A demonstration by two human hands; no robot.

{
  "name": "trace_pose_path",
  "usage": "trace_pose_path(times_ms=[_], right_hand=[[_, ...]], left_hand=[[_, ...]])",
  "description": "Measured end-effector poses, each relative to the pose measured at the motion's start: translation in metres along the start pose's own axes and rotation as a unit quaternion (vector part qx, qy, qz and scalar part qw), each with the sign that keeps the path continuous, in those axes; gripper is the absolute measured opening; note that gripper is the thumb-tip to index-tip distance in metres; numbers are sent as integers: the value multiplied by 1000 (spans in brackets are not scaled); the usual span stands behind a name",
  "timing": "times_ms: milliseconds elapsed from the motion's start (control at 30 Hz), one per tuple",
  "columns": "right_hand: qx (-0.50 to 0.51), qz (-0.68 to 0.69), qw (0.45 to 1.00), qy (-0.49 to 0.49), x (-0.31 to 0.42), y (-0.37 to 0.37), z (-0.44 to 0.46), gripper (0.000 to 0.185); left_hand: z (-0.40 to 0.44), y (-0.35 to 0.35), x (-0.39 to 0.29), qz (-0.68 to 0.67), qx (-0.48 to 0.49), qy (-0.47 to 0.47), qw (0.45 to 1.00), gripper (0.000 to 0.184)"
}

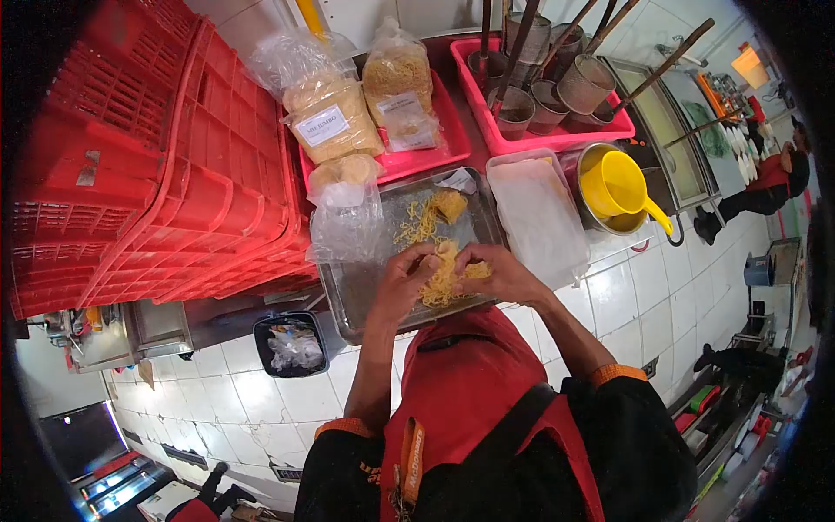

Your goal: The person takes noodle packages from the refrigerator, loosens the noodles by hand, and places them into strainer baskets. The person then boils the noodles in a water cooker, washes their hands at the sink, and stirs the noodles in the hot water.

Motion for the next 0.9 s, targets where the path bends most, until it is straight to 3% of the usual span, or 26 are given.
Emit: trace_pose_path(times_ms=[33,100,167,200,267,300,400,467,500,533,567,600,700,733,800,867,900], right_hand=[[0,0,1000,-1,-1,0,0,16],[1,133,990,-37,-5,0,3,15],[-13,98,994,-35,4,6,3,15],[-29,63,997,-34,8,8,3,15],[-20,19,999,-22,-3,-5,8,15],[-10,-29,1000,-7,0,-8,10,16],[-28,-57,996,58,21,5,5,15],[-49,-98,993,48,16,15,8,15],[-73,-136,987,33,14,17,4,14],[-71,-133,988,28,15,16,-1,14],[-62,-55,996,28,18,18,-2,14],[-52,19,998,32,22,22,2,14],[-64,-6,998,-1,14,20,6,11],[-63,-9,998,1,17,21,5,11],[-51,168,984,-1,23,20,-1,8],[-47,215,975,-16,16,14,-8,8],[-43,253,966,-16,14,16,-4,8]], left_hand=[[-1,-10,-11,9,-4,-12,1000,23],[0,-10,-16,17,-9,-26,999,24],[1,6,-5,172,0,-1,985,27],[-1,1,-10,173,0,1,985,27],[-8,-14,-24,-62,49,-35,996,29],[-8,-17,-26,-62,51,-32,996,29],[-5,-8,-35,19,18,-43,999,31],[-10,10,-28,163,8,40,986,31],[-12,12,-23,161,5,45,986,31],[-10,13,-22,244,3,8,970,32],[-7,14,-23,326,0,-34,945,34],[-4,16,-21,325,-2,-39,945,34],[-10,16,-12,353,8,-68,933,38],[-12,18,-8,333,-19,-37,942,37],[-11,23,-3,310,-51,-6,949,36],[-14,35,15,298,-82,112,944,34],[-12,41,23,298,-82,108,945,34]])
Point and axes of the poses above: each hand's wrist, its own z-axis towards the middle knuckle, its own y-axis out of the back of the hand, x = y × z, the point moved 5 cm from there along z, towards the middle knuckle, and after that the axes turned 9 degrees about -z, right-handed, at the moved point
